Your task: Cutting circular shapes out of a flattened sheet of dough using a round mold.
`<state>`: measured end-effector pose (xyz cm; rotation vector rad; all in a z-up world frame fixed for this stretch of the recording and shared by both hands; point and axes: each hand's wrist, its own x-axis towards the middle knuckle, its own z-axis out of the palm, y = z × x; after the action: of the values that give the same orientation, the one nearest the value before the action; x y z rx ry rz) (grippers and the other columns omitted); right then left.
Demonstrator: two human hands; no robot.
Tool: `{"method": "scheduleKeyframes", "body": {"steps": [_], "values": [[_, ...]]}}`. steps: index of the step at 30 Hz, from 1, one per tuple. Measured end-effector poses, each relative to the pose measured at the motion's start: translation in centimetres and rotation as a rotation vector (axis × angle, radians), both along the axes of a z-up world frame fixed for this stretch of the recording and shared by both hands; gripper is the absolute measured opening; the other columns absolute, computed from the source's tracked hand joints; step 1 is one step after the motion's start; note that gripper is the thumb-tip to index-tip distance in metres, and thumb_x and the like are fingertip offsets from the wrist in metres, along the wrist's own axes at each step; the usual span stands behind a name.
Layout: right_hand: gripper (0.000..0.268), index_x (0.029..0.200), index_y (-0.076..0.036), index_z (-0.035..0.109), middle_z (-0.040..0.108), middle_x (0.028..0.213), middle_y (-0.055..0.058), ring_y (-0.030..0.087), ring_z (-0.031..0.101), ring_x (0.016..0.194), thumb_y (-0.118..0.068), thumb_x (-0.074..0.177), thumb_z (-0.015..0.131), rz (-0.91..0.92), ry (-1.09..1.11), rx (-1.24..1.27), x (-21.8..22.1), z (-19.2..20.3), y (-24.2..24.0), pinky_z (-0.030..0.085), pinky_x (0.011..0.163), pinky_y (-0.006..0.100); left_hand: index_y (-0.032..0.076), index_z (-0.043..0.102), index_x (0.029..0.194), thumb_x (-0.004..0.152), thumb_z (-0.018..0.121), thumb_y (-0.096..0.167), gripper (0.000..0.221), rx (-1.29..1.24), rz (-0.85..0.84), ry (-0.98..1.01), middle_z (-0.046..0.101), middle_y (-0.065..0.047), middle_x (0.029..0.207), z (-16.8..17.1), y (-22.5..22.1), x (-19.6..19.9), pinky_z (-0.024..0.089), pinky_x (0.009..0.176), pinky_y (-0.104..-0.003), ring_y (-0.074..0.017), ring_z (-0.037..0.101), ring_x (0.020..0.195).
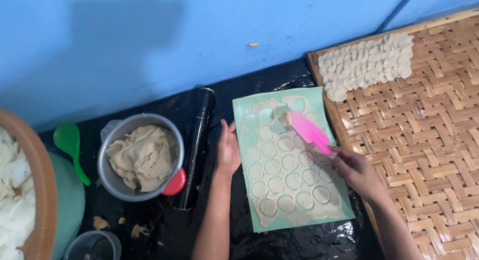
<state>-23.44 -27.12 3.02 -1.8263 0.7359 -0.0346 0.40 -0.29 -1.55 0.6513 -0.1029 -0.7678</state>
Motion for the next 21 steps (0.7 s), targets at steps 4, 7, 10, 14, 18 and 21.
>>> {"method": "scheduleKeyframes", "body": {"steps": [4, 7, 10, 14, 18, 21], "values": [[0.041, 0.135, -0.007, 0.068, 0.067, 0.083, 0.003, 0.010, 0.056, 0.065, -0.024, 0.098, 0.065, -0.119, -0.012, -0.062, -0.7, 0.7, -2.1, 0.044, 0.054, 0.025, -0.002, 0.050, 0.147, 0.106, 0.036, 0.062, 0.077, -0.014, 0.008, 0.031, 0.063, -0.018, 0.137, 0.5, 0.1, -0.3, 0.048, 0.107, -0.040, -0.0261, 0.060, 0.125], [0.041, 0.138, -0.009, 0.067, 0.072, 0.090, 0.008, 0.015, 0.066, 0.069, -0.027, 0.100, 0.063, -0.235, 0.068, -0.244, -0.5, 2.5, -3.2, 0.052, 0.057, 0.030, -0.002, 0.050, 0.147, 0.105, 0.037, 0.061, 0.076, -0.014, 0.018, 0.044, 0.063, -0.017, 0.137, 0.8, 0.0, -0.3, 0.047, 0.108, -0.040, -0.0254, 0.061, 0.125], [0.042, 0.138, -0.010, 0.067, 0.076, 0.096, 0.015, 0.021, 0.072, 0.076, -0.030, 0.102, 0.064, -0.312, 0.101, -0.426, -0.5, 2.7, -4.9, 0.056, 0.064, 0.036, -0.002, 0.049, 0.146, 0.105, 0.037, 0.060, 0.076, -0.012, 0.027, 0.070, 0.063, -0.017, 0.137, 0.7, -0.1, -0.1, 0.047, 0.109, -0.040, -0.0254, 0.061, 0.126], [0.042, 0.137, -0.012, 0.069, 0.076, 0.104, 0.020, 0.028, 0.075, 0.086, -0.034, 0.102, 0.066, -0.333, 0.094, -0.554, -0.4, 2.8, -6.3, 0.058, 0.076, 0.041, -0.002, 0.049, 0.147, 0.107, 0.038, 0.060, 0.075, -0.044, 0.013, 0.065, 0.062, -0.017, 0.138, 0.4, 0.2, -0.1, 0.046, 0.109, -0.040, -0.0256, 0.060, 0.126], [0.042, 0.136, -0.013, 0.070, 0.076, 0.106, 0.021, 0.030, 0.075, 0.093, -0.035, 0.101, 0.066, -0.330, 0.079, -0.526, -0.4, 1.6, -7.4, 0.059, 0.080, 0.042, -0.002, 0.049, 0.146, 0.105, 0.037, 0.060, 0.075, 0.016, 0.007, 0.066, 0.063, -0.017, 0.137, 1.4, -0.1, -0.2, 0.047, 0.108, -0.039, -0.0252, 0.061, 0.126], [0.041, 0.135, -0.013, 0.070, 0.075, 0.108, 0.022, 0.031, 0.075, 0.096, -0.036, 0.101, 0.066, -0.324, 0.079, -0.514, -0.4, 1.2, -7.5, 0.059, 0.080, 0.042, -0.001, 0.049, 0.146, 0.105, 0.037, 0.060, 0.075, 0.042, 0.017, 0.054, 0.064, -0.017, 0.136, 1.1, 0.0, -0.1, 0.047, 0.107, -0.038, -0.0244, 0.062, 0.125]]}}
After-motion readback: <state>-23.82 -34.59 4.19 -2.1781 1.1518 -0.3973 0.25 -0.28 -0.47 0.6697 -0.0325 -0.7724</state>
